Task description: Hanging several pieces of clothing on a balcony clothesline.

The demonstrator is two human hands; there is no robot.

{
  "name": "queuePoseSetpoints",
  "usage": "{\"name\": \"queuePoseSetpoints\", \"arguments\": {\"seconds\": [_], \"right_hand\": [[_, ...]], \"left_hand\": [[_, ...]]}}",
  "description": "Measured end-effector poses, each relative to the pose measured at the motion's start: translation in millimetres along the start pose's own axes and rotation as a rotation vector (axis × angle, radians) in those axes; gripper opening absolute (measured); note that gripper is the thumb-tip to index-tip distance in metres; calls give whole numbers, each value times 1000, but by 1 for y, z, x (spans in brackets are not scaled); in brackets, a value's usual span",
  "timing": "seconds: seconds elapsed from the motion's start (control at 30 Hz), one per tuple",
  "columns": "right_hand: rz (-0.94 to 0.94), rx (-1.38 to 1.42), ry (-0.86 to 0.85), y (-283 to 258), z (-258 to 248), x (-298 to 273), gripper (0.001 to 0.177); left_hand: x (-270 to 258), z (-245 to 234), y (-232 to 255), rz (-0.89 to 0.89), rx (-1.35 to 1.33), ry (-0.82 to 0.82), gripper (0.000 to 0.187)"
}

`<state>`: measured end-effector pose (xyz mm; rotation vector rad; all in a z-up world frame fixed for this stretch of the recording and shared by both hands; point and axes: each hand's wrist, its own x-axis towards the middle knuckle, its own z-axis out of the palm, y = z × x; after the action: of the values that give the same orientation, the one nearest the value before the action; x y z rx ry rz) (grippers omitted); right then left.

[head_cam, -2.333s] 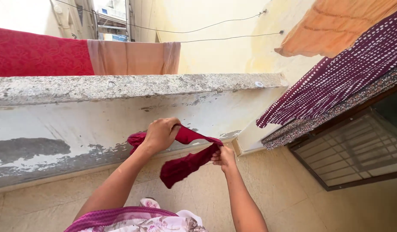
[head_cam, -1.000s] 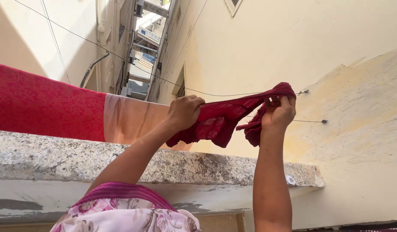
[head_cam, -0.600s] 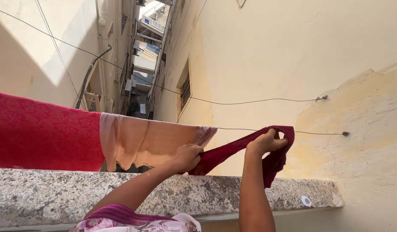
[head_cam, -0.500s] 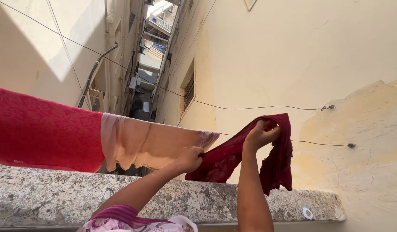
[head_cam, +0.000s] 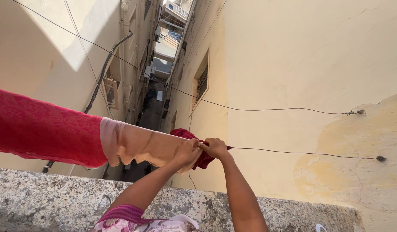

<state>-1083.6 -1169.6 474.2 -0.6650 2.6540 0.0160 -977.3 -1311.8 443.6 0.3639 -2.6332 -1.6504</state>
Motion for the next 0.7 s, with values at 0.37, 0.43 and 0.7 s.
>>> {"name": "queuePoseSetpoints", "arguments": {"seconds": [0.37,0.43,0.7], "right_hand": [[-195,328,288,19,-8,-26,33],[-207,309,434,18,-8,-38,26],[-105,562,710,0,21,-105,11]], "left_hand": [[-12,-3,22,108,136,16,36],[-18,-1,21,149,157,12,32],[-63,17,50,311,-38,-43,43]]}}
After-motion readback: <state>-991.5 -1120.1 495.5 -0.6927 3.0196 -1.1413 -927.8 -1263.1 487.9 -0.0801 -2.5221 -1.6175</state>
